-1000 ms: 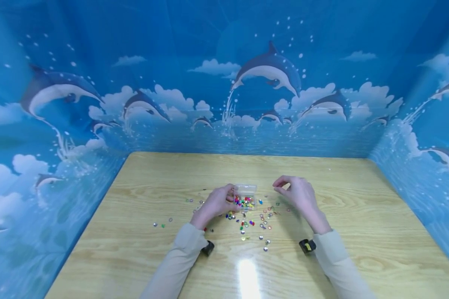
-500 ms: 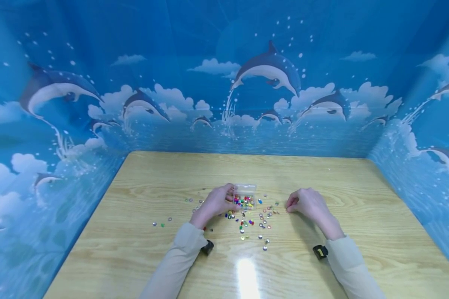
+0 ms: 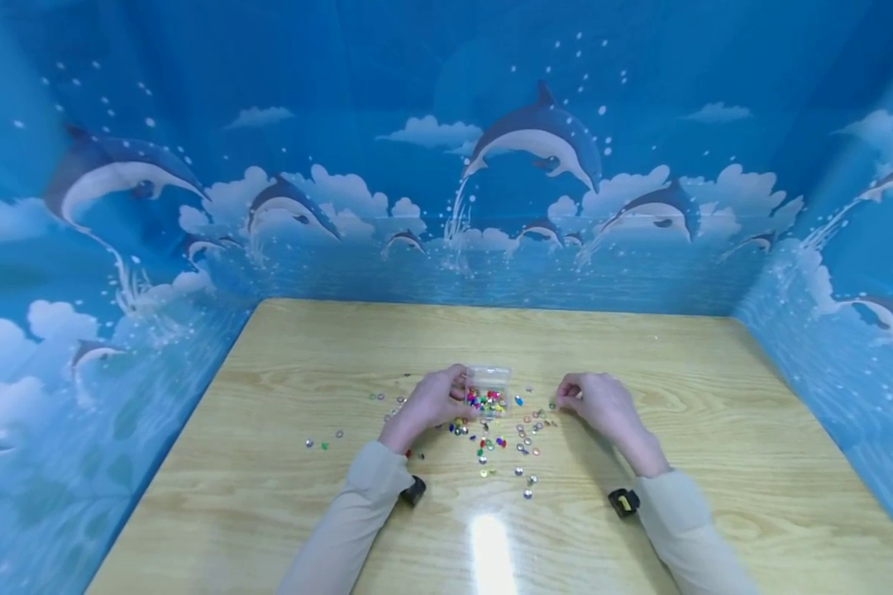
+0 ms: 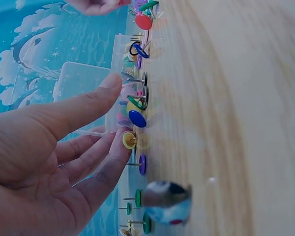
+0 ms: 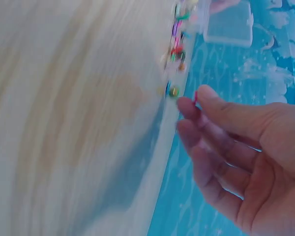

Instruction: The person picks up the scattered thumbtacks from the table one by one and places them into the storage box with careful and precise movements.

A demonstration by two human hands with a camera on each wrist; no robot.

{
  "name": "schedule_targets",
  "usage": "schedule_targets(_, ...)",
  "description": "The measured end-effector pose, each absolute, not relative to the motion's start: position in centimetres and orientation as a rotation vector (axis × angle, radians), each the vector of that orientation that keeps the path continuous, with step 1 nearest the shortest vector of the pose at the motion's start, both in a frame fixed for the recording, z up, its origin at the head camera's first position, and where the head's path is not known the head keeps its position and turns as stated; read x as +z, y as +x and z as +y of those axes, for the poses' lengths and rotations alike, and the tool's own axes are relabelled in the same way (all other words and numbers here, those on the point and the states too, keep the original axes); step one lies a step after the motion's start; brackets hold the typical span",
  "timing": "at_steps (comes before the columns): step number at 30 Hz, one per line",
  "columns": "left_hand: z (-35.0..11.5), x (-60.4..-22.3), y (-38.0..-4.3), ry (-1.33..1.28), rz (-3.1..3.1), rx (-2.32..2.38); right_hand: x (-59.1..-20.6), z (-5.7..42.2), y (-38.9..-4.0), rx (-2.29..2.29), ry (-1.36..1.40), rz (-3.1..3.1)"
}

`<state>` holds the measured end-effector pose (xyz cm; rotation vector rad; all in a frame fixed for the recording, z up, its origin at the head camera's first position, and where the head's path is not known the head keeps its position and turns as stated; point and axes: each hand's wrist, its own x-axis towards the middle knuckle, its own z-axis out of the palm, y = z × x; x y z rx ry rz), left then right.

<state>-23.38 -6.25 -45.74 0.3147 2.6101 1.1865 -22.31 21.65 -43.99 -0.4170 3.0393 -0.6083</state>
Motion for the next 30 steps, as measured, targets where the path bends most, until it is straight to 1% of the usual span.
schedule_targets(10,-6.3,-45.6,-23.4,0.312,2.601,1.185,-43.4,17.0,-22.4,-0.771,-0.561,3.053)
schedule_targets(16,-6.3,-45.6,-23.4,0.322,2.571,1.222,-43.4,14.8,-22.4,-0.866,-0.528,3.067)
schedule_targets(30,-6.5,-45.8,-23.4,0.332,2.582,1.216,-43.2,14.3,-22.6,-0.874,-0.491,3.050)
